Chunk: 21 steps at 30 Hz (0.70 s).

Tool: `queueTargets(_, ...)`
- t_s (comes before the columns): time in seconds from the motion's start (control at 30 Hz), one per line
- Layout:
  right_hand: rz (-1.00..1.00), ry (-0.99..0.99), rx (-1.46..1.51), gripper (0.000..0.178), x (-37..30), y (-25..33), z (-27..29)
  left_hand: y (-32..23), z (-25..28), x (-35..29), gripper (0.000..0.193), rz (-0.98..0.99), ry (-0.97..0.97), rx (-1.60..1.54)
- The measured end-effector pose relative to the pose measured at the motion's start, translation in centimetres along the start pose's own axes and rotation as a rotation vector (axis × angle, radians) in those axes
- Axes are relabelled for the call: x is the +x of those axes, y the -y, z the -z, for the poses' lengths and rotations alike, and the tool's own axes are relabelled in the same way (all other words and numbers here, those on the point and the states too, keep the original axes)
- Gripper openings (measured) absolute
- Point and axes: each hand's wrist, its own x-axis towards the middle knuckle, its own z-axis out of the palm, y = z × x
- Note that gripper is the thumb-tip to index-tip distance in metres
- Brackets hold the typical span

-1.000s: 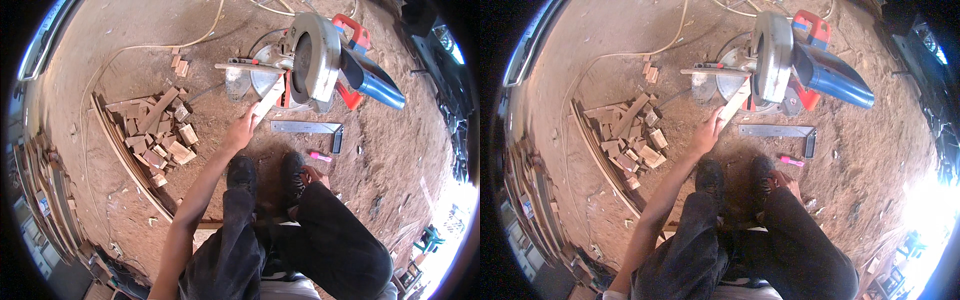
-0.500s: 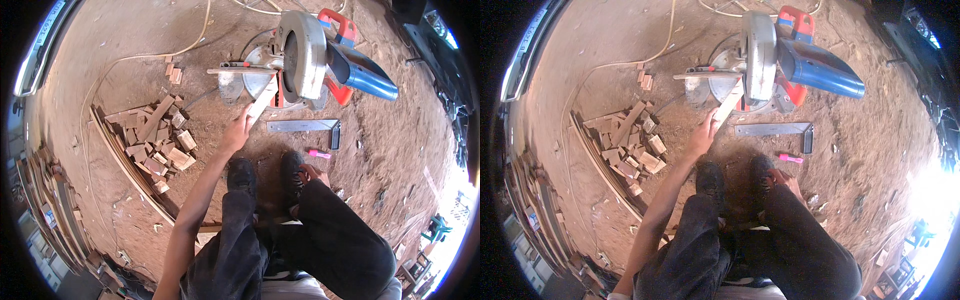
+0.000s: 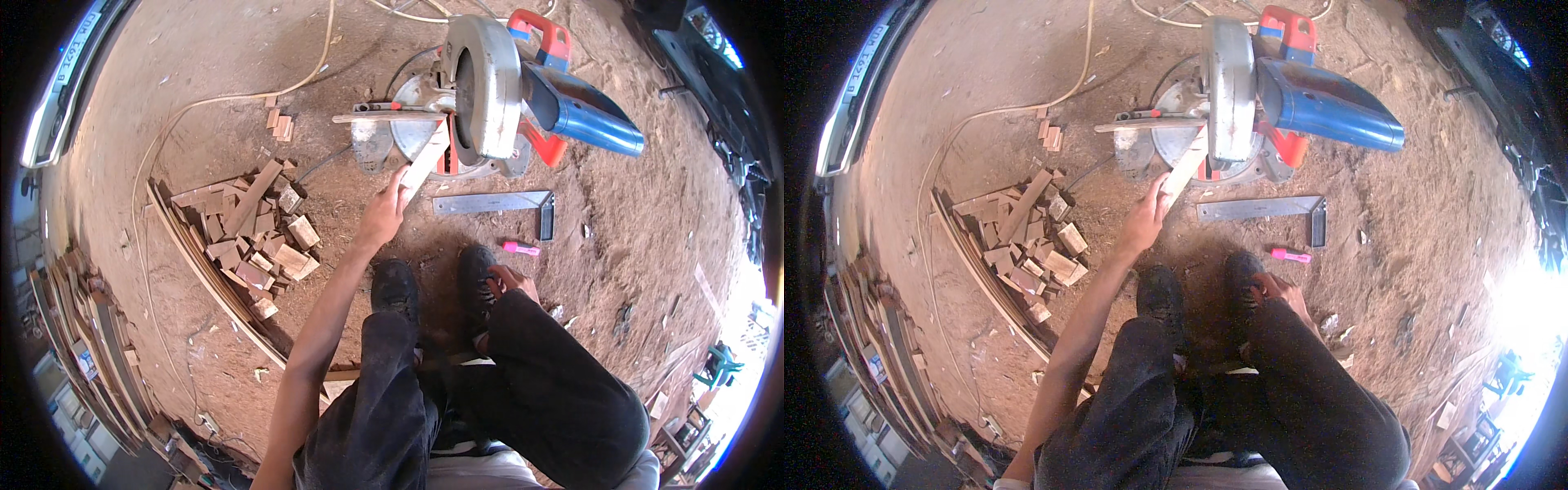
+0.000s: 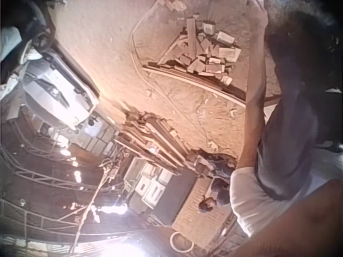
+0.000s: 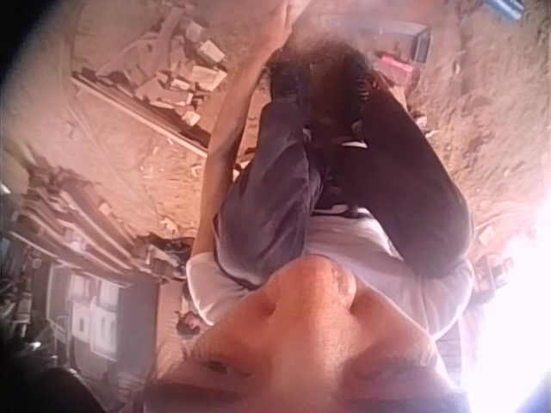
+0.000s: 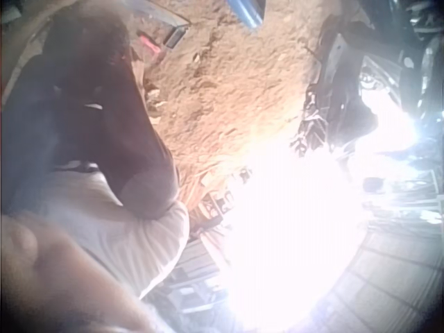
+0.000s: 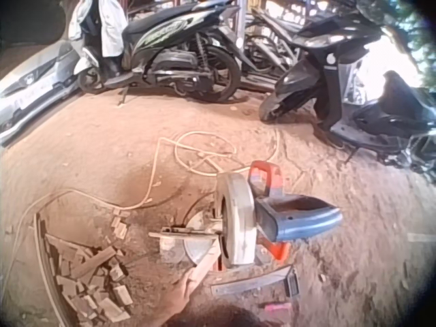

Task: The person positions a square against a piece of wood and marks a line with a pink pen.

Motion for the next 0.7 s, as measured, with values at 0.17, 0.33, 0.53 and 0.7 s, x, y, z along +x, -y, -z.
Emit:
queueTargets(0.17, -0.013, 0.012, 0.018, 0.026, 0.0, -0.2, -0.1, 1.2, -0.4, 0.9, 0.049, -0.088, -0.051, -0.022)
queueTargets(0.33, -0.007, 0.002, 0.017, 0.025, 0.0, 0.3, -0.2, 1.7, 0.3, 1.2, 0.049, -0.107, -0.045, -0.017)
queueTargets(0.53, 0.0, 0.001, 0.002, 0.026, 0.2, 0.4, 0.2, 0.0, 1.0, 1.8, 0.042, 0.052, -0.012, 0.042)
queueTargets(0.7, 0.013, -0.004, 0.004, 0.026, 0.0, -0.5, -0.6, -0.9, 1.0, 1.6, 0.036, 0.081, -0.007, 0.034)
